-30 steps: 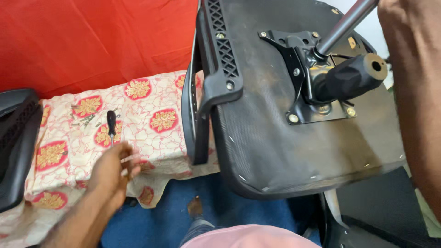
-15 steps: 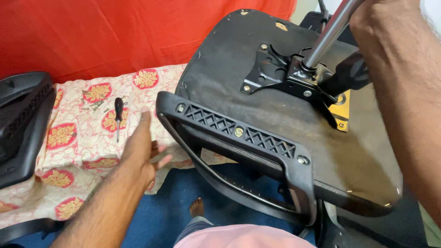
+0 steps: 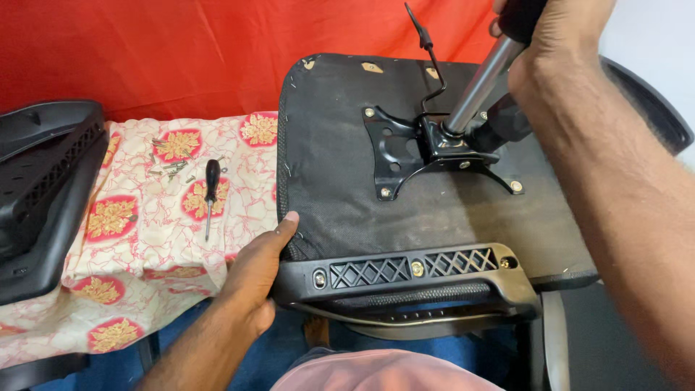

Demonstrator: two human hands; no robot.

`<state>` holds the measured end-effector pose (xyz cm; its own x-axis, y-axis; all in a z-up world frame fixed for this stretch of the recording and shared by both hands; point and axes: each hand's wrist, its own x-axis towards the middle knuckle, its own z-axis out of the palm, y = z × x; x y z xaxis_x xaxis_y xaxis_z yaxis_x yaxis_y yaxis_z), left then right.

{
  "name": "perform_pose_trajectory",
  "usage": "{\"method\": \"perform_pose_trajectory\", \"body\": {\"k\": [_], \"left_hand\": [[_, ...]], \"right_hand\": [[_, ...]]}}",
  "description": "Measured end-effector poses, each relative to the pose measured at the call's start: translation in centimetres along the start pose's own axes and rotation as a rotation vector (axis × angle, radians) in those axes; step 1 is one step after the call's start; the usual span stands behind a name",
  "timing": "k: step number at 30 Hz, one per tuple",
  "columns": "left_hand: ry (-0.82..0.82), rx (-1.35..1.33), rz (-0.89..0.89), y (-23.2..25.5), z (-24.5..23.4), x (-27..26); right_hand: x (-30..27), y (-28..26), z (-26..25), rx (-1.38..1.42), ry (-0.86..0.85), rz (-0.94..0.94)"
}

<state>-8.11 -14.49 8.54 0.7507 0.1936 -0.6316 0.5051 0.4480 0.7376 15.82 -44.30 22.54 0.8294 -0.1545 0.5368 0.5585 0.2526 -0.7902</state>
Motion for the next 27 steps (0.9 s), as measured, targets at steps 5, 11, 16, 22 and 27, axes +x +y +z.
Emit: {"method": "perform_pose_trajectory", "body": {"k": [5, 11, 16, 22, 27], "left_hand": [[-0.010, -0.130, -0.074, 2.0, -2.9, 6.0], [0.026, -0.174, -0.111, 2.4, -5.7, 12.3], [0.059, -0.154, -0.111, 1.2, -6.9, 15.3], [0.074, -0.103, -0.198, 0.1, -7.0, 17.0], [0.067, -0.037, -0.210, -0.1, -7.3, 17.4]], "right_hand": [[0.6, 4.5, 5.3, -0.088, -0.037, 0.092], [0.4, 9.5, 9.4, -0.096, -0.020, 0.224], [0.7, 13.0, 11.0, -0.111, 0.003, 0.305], [-0.2, 15.5, 12.1, -0.165, 0.028, 0.319], [-0.8, 15.7, 12.5, -0.176, 0.011, 0.323]]}}
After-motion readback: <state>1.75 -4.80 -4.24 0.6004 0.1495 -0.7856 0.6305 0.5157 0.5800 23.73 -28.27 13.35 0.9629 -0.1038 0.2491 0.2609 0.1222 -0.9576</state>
